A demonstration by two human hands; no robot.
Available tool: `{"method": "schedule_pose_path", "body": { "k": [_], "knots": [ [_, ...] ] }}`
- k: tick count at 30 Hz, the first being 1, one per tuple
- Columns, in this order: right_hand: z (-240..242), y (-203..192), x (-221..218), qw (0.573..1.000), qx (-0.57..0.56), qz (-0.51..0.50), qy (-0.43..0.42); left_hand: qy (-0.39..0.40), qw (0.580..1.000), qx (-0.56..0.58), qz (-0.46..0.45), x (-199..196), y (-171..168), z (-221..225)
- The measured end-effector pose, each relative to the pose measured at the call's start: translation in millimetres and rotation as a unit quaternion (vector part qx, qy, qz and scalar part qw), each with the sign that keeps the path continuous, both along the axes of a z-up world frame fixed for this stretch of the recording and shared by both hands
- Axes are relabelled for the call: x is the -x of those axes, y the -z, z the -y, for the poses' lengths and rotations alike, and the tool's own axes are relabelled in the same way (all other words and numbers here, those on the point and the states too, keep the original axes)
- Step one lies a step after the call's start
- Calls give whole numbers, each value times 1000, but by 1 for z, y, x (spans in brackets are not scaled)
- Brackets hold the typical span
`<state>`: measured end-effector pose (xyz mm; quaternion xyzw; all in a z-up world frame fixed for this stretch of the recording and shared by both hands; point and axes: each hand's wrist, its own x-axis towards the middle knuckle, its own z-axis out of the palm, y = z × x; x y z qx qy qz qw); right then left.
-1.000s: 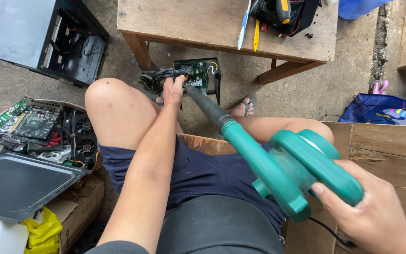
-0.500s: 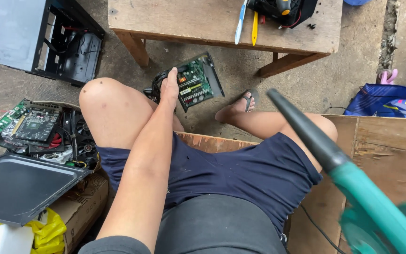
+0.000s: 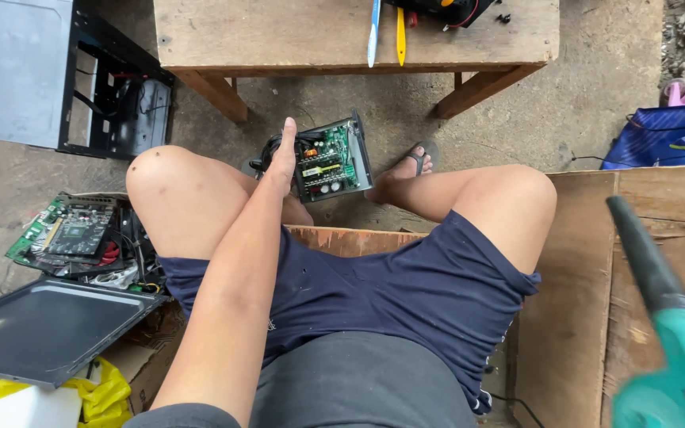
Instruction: Cleaning a computer power supply unit with an electric blower and disassembling it with a screwdriver.
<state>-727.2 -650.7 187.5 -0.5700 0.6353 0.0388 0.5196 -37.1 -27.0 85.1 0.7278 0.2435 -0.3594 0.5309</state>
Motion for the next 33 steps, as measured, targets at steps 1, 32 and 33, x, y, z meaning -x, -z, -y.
{"method": "schedule_pose_path", "body": {
  "k": [1,32,33],
  "knots": [
    [-12,20,5,1000,-8,0,13,2,1000,-3,2,-1,19,-5],
    [-360,316,-134,974,65,21,217,-258,957,115,-64,20,-14,11],
    [-358,312,-137,976,78,15,201,-270,954,116,-60,19,-18,15]
  ]
}}
